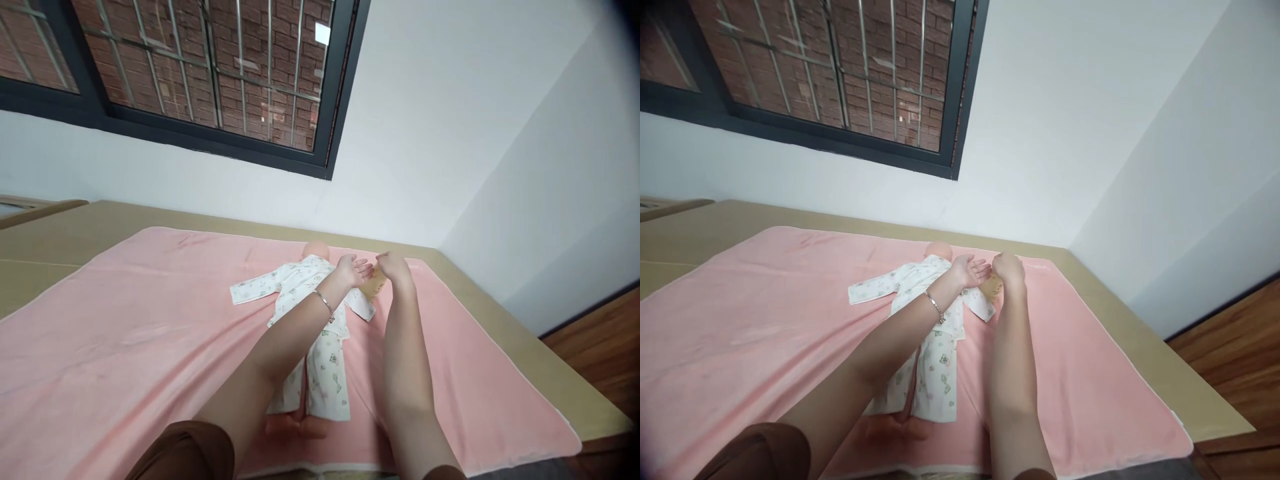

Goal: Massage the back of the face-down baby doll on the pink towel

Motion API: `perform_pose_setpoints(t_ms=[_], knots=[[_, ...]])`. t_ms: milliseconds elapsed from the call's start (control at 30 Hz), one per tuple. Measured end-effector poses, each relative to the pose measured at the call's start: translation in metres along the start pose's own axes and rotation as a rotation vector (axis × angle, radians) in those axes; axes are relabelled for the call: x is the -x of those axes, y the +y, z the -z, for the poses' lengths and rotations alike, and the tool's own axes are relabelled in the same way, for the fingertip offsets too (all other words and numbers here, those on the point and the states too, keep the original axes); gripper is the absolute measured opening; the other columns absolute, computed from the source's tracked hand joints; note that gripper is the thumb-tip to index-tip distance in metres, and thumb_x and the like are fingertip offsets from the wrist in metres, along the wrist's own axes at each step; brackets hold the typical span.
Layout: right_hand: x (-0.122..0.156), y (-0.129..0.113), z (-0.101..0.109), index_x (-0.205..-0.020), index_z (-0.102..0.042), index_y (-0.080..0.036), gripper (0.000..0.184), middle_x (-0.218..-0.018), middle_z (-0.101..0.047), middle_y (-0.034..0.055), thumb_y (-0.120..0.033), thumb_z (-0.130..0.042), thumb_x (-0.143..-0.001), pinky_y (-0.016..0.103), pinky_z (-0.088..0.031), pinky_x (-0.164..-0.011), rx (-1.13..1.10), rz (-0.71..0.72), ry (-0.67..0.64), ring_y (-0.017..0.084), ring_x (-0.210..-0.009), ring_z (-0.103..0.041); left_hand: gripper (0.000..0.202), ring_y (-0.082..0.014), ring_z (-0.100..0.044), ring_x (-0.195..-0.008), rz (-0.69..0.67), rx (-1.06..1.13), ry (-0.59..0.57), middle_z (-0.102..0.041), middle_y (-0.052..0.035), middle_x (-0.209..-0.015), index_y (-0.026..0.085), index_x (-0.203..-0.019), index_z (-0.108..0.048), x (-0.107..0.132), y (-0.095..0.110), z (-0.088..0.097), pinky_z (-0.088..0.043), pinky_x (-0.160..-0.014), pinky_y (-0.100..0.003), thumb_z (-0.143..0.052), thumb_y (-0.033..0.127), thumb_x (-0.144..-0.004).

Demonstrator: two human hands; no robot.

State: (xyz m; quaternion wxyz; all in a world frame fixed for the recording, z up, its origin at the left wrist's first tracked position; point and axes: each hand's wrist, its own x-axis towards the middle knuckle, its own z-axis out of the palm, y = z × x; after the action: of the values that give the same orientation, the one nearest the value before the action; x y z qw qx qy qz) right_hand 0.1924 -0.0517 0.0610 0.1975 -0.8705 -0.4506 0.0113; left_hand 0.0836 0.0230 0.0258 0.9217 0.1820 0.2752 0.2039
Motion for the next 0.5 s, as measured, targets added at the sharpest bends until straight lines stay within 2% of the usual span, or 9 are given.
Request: perform_pose_setpoints(t_ms=[167, 300, 400, 500], knots=[[0.010, 0.006, -0.005, -0.121, -0.069, -0.013, 0.051, -0.131, -0.065, 0.0097, -0.012, -0.039, -0.079, 0.024, -0.042, -0.105, -0.165, -0.020, 0.051, 0.018, -0.128, -0.056, 0.039, -0.0271, -0.067, -0.105, -0.003, -0.033, -0.061, -0.065, -0.0184, -0.115, 0.010, -0.125, -0.055, 0.051, 0.021, 0.023, -0.057, -0.082, -0.037, -0.040, 0.027, -0.093], [0.016, -0.001, -0.009, -0.132, -0.060, -0.009, 0.056, -0.139, -0.058, 0.0121, -0.013, -0.037, -0.081, 0.031, -0.040, -0.109, -0.248, -0.064, 0.089, 0.022, -0.133, -0.052, 0.034, -0.0271, -0.069, -0.100, -0.050, 0.028, -0.081, -0.068, -0.0168, -0.108, 0.011, -0.119, -0.057, 0.093, 0.036, 0.041, -0.058, -0.082, -0.040, -0.041, 0.024, -0.091], [0.027, -0.025, -0.011, -0.137, -0.055, -0.006, 0.055, -0.145, -0.051, 0.0181, -0.018, -0.038, -0.086, 0.042, -0.036, -0.114, -0.255, -0.053, 0.148, 0.029, -0.137, -0.046, 0.031, -0.0273, -0.070, -0.097, -0.056, 0.056, -0.084, -0.069, -0.0160, -0.104, 0.012, -0.114, -0.058, 0.115, 0.043, 0.051, -0.058, -0.080, -0.041, -0.042, 0.023, -0.090], [0.050, -0.064, -0.012, -0.138, -0.054, -0.008, 0.052, -0.147, -0.048, 0.0181, -0.023, -0.041, -0.090, 0.045, -0.029, -0.118, -0.289, 0.092, 0.236, 0.030, -0.142, -0.040, 0.025, -0.0263, -0.071, -0.092, -0.039, 0.070, -0.093, -0.070, -0.0146, -0.100, 0.013, -0.106, -0.060, 0.132, 0.043, 0.056, -0.057, -0.079, -0.040, -0.044, 0.022, -0.089]])
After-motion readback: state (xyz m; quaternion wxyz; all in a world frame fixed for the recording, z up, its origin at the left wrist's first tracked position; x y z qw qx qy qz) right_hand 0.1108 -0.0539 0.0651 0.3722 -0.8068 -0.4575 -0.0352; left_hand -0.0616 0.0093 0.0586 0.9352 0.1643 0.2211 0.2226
